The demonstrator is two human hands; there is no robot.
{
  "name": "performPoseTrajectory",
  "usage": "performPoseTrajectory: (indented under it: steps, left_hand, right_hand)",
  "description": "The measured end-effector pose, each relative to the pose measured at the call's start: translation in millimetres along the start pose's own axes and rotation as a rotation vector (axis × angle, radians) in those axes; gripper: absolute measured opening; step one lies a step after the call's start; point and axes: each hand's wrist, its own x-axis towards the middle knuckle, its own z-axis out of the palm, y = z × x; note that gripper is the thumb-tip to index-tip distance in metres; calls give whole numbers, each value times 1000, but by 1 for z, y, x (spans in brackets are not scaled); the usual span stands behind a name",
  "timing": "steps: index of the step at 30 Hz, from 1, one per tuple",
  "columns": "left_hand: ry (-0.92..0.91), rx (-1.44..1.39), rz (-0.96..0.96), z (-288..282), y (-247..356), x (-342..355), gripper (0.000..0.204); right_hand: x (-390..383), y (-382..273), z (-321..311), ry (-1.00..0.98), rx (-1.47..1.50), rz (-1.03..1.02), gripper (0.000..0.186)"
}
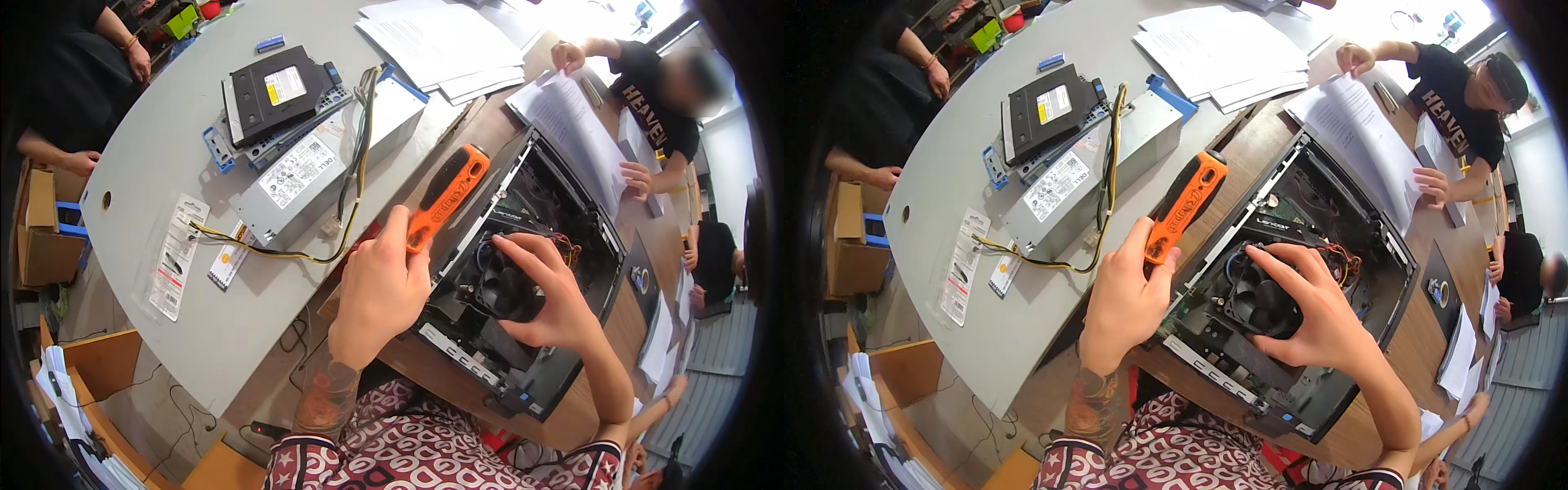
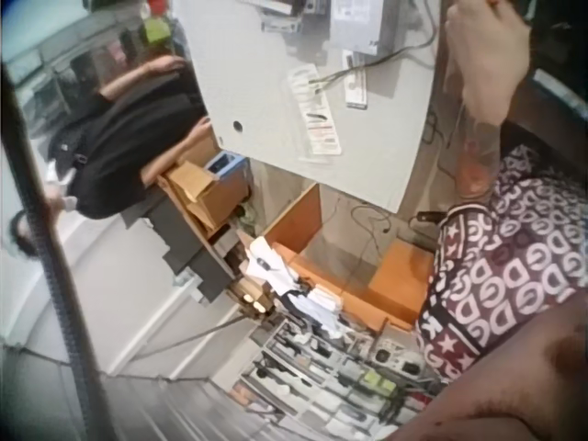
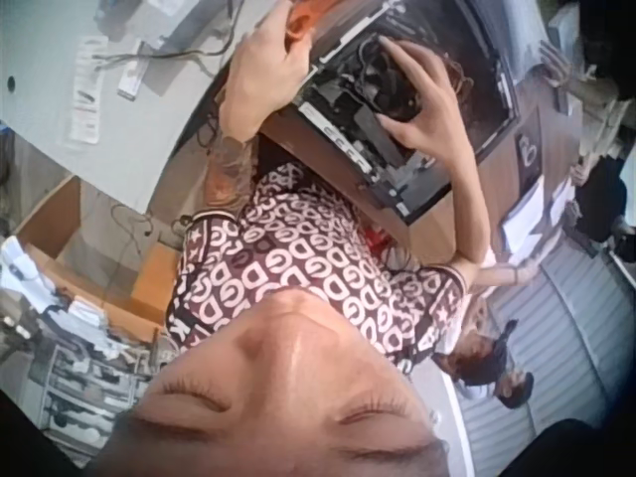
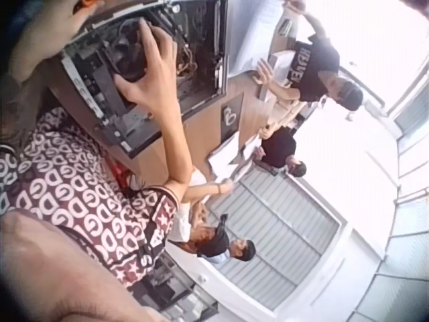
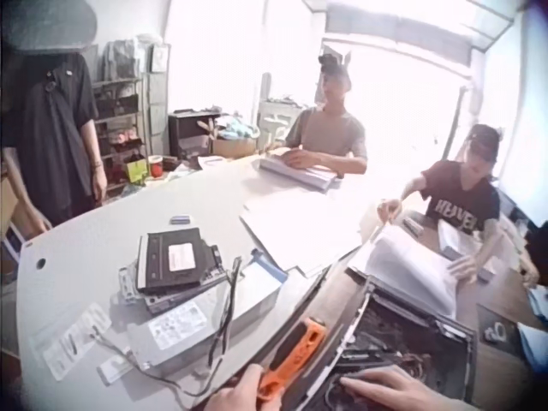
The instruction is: The person unscrews internal components of an open computer case using a screwdriver.
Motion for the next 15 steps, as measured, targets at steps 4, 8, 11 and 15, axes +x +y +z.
performPoseTrajectory:
  steps: [4, 8, 11, 15]
  left_hand:
    - [-3, 7, 5, -1, 0, -1, 16]
    - [-26, 23, -41, -3, 4, 1, 15]
    - [1, 33, -14, -1, -2, 0, 15]
    - [-11, 14, -52, -2, 4, 0, 15]
  right_hand:
    - [0, 1, 1, 3, 51, -6, 90]
    - [-2, 3, 1, 23, 22, -20, 90]
    - [-3, 1, -1, 26, 28, -24, 89]
    - [-1, -3, -3, 13, 4, -33, 88]
